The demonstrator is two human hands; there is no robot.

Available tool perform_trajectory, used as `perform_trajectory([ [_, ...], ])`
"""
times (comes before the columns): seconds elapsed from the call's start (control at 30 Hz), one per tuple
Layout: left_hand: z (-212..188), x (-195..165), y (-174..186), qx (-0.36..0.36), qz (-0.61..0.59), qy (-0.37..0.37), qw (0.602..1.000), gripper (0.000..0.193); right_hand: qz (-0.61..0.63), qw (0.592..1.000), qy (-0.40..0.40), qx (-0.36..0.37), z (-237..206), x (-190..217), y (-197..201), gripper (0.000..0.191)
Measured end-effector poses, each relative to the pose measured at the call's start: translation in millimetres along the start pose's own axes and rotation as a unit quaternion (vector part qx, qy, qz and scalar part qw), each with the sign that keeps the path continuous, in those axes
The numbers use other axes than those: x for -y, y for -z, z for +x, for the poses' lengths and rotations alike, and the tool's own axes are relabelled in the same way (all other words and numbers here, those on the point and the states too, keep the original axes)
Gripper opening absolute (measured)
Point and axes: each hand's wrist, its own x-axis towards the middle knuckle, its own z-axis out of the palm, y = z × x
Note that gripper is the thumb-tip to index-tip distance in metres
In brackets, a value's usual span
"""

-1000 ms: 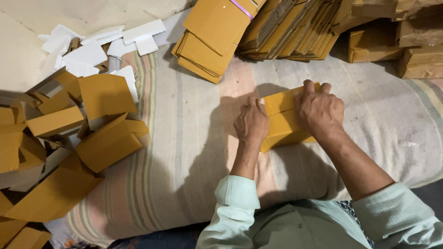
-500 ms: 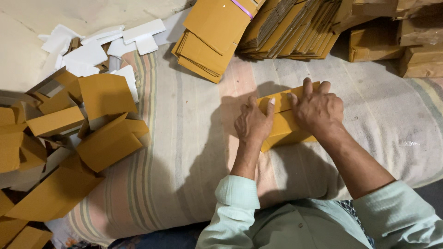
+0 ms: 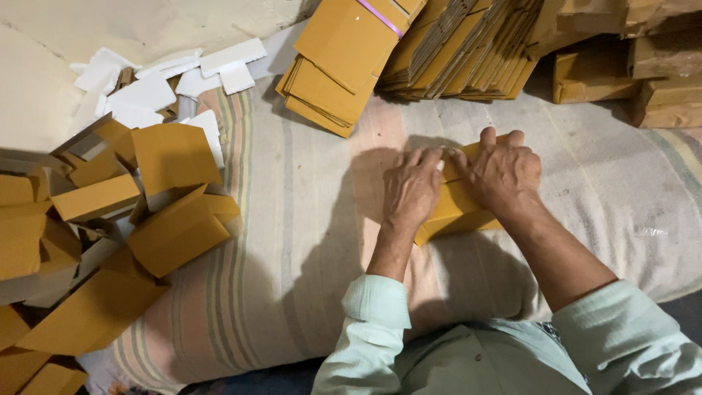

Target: The person folds flat cardboard sheets into small rectangular boxes by hand. They fold the side flaps, crease the edges, and tuck the top flaps to form the box shape, then place the finished box aside.

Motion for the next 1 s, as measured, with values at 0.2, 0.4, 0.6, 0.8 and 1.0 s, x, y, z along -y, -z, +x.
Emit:
perform_trajectory([
  [0.2,-4,-8,11,-0.013,-0.030,0.036,0.999,0.037,0.043,0.999,-0.030,-0.002,8,5,4,0.055],
  [0.4,3,-12,13,0.005,0.018,0.040,0.999,0.028,-0.015,0.993,0.090,-0.069,12,2,-4,0.044],
  [0.6,3,-5,5,0.015,0.018,0.041,0.999,0.031,-0.007,0.953,0.276,-0.127,13,0,-10,0.032],
  [0.8,5,0,0,0.003,0.026,0.043,0.999,0.040,0.124,0.914,0.346,-0.169,14,0,-13,0.030],
  [1.0,0,-6,6,-0.004,0.003,0.061,0.998,0.037,-0.080,0.974,0.195,-0.086,4,0,-8,0.046],
])
